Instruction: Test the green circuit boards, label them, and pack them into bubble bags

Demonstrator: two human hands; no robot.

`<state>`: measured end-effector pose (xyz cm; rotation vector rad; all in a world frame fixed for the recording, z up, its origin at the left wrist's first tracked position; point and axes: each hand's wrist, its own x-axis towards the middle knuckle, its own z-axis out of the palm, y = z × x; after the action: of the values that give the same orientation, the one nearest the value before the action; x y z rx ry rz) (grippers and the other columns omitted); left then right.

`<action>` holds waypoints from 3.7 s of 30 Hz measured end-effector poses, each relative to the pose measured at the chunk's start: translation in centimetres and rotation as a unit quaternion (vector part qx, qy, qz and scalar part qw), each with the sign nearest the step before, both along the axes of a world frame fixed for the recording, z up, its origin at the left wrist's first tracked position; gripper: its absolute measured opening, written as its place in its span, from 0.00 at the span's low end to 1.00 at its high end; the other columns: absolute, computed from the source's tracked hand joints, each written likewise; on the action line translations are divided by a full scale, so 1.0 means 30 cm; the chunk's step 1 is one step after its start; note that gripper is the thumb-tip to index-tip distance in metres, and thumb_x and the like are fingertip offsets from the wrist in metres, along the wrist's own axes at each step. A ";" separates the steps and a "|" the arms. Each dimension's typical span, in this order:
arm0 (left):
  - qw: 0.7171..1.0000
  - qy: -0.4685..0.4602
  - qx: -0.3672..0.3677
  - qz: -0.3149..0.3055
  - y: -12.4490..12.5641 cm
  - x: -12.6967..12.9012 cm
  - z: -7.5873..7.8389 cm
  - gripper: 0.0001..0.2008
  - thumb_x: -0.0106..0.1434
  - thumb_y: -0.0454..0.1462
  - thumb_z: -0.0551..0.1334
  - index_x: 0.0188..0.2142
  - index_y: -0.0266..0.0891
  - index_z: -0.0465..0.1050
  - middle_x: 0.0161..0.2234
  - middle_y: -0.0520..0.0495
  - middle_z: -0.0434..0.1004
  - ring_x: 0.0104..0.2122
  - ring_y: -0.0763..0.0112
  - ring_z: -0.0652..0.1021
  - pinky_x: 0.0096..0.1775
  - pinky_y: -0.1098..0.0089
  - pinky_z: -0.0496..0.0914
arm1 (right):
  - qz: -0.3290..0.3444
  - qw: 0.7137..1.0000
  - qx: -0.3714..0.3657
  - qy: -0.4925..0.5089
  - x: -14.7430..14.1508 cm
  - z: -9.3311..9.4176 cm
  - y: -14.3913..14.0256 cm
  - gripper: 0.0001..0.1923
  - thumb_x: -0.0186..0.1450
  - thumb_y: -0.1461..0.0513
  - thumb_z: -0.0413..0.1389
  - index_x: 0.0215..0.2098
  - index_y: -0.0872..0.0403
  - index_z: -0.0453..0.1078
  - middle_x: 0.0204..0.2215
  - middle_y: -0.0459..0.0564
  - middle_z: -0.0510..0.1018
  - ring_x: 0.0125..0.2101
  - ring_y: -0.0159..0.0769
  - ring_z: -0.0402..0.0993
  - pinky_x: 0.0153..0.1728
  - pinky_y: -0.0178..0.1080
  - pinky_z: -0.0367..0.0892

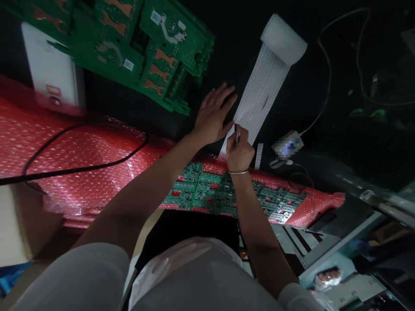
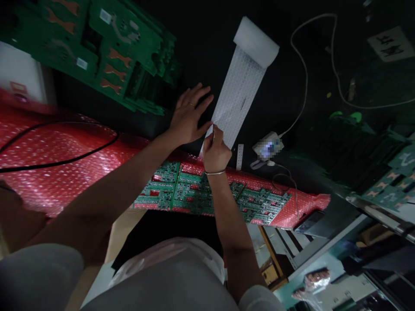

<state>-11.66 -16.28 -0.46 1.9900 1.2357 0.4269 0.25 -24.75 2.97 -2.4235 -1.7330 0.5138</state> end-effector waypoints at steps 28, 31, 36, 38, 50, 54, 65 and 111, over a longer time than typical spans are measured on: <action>1.000 -0.005 -0.018 0.013 -0.002 0.009 -0.007 0.39 0.63 0.50 0.62 0.71 0.54 0.52 0.73 0.51 0.49 0.73 0.49 0.47 0.71 0.38 0.44 | 0.000 0.999 -0.036 -0.027 -0.029 0.022 -0.055 0.21 0.71 0.59 0.44 0.53 0.59 0.72 0.22 0.48 0.74 0.22 0.33 0.71 0.25 0.33 0.61; 1.000 -0.008 -0.021 0.015 -0.001 0.009 -0.010 0.38 0.63 0.50 0.61 0.71 0.53 0.53 0.73 0.52 0.47 0.73 0.49 0.47 0.71 0.39 0.44 | 0.004 0.999 -0.038 -0.036 -0.031 0.025 -0.061 0.21 0.71 0.59 0.44 0.53 0.59 0.73 0.22 0.47 0.74 0.21 0.33 0.71 0.24 0.33 0.61; 0.999 -0.012 -0.028 0.010 0.002 0.008 -0.013 0.39 0.63 0.51 0.61 0.71 0.56 0.52 0.73 0.54 0.47 0.73 0.51 0.46 0.72 0.40 0.43 | 0.004 0.998 -0.050 -0.031 -0.034 0.029 -0.075 0.21 0.71 0.59 0.44 0.54 0.59 0.72 0.22 0.48 0.76 0.21 0.32 0.71 0.24 0.33 0.61; 0.999 -0.010 -0.028 0.010 0.003 0.008 -0.014 0.39 0.62 0.51 0.61 0.71 0.56 0.52 0.73 0.55 0.47 0.73 0.51 0.46 0.72 0.40 0.43 | 0.000 0.998 -0.053 -0.029 -0.034 0.029 -0.081 0.21 0.71 0.60 0.45 0.54 0.59 0.72 0.23 0.49 0.76 0.21 0.33 0.71 0.24 0.33 0.61; 0.998 -0.002 -0.026 -0.056 0.019 -0.039 0.005 0.46 0.59 0.48 0.68 0.72 0.49 0.49 0.74 0.47 0.44 0.73 0.47 0.44 0.71 0.39 0.46 | 0.007 0.999 -0.030 -0.028 -0.024 0.025 -0.086 0.20 0.71 0.60 0.45 0.52 0.58 0.73 0.24 0.49 0.77 0.22 0.32 0.71 0.24 0.34 0.61; 0.998 0.012 -0.026 -0.054 0.015 -0.034 0.001 0.47 0.59 0.46 0.68 0.72 0.52 0.47 0.74 0.49 0.43 0.73 0.48 0.44 0.71 0.39 0.46 | 0.007 0.999 -0.028 -0.039 -0.028 0.020 -0.092 0.20 0.71 0.59 0.44 0.52 0.58 0.73 0.24 0.49 0.77 0.21 0.32 0.71 0.24 0.33 0.61; 0.998 -0.014 0.011 -0.054 0.010 -0.030 -0.021 0.47 0.60 0.43 0.68 0.73 0.46 0.47 0.74 0.44 0.43 0.73 0.48 0.43 0.71 0.42 0.44 | 0.013 0.997 -0.055 -0.046 -0.044 0.031 -0.126 0.20 0.72 0.59 0.45 0.53 0.59 0.72 0.29 0.52 0.80 0.22 0.32 0.73 0.23 0.33 0.61; 0.990 0.008 0.040 -0.135 0.017 -0.054 -0.029 0.64 0.49 0.48 0.75 0.74 0.37 0.36 0.75 0.36 0.33 0.73 0.43 0.36 0.70 0.43 0.37 | 0.033 0.994 -0.071 -0.077 -0.053 0.041 -0.176 0.20 0.72 0.60 0.45 0.54 0.58 0.73 0.23 0.48 0.77 0.20 0.31 0.70 0.23 0.32 0.58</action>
<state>-13.28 -15.78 -1.34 2.1954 0.9535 0.3296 -1.35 -30.03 4.19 -2.5725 -1.9036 0.4851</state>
